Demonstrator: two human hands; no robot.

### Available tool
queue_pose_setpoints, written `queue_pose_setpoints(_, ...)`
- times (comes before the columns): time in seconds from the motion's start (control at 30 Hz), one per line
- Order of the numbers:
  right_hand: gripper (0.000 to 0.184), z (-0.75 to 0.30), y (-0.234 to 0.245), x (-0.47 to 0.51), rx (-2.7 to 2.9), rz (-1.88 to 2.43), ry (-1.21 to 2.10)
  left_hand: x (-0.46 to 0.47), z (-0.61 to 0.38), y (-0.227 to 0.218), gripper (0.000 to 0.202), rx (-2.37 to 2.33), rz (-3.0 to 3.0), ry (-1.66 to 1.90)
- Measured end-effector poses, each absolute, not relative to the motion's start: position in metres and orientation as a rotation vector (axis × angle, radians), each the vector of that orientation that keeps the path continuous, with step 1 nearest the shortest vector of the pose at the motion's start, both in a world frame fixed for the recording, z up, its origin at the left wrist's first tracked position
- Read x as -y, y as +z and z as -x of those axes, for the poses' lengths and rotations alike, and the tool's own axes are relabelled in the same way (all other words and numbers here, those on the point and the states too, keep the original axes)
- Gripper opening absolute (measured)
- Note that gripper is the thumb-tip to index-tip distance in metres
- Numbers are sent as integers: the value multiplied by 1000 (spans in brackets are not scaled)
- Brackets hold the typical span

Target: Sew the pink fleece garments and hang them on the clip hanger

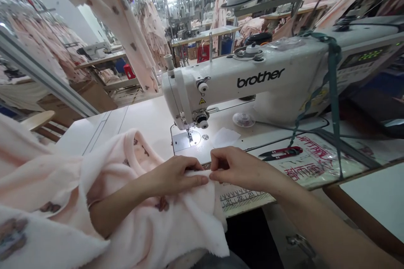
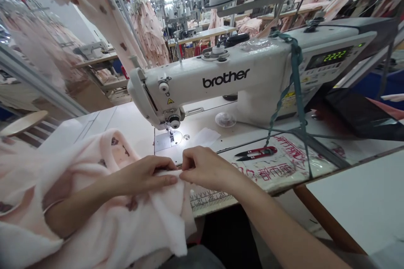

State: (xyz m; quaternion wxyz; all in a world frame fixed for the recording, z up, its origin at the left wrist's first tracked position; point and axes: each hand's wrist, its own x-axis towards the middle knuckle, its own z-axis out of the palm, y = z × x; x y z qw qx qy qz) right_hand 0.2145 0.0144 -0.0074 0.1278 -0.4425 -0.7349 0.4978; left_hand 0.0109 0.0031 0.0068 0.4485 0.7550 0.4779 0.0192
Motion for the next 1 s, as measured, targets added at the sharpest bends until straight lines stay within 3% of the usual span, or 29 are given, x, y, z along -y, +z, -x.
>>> queue_pose_setpoints(0.3, 6, -213, -6, -16, 2180, 1346, 1385, -2, -10, -3, 33, -1206, -1462, 115)
queue_pose_setpoints(0.47, 9, -219, 1, -18, 2200, 1329, 1416, 5, -14, -8, 22, -1290, -1610, 286)
queue_pose_setpoints(0.63, 34, -229, 5, -19, 2229, 1287, 1546, 13, -17, -6, 20, -1353, -1718, 342)
queue_pose_setpoints(0.77, 16, -226, -6, -16, 2171, 1314, 1609, 13, -15, -7, 23, -1371, -1735, 355)
queue_pose_setpoints(1.0, 19, -211, -20, -45, 2027, 1310, 1744, -16, -4, -18, 29, -1402, -1496, 339)
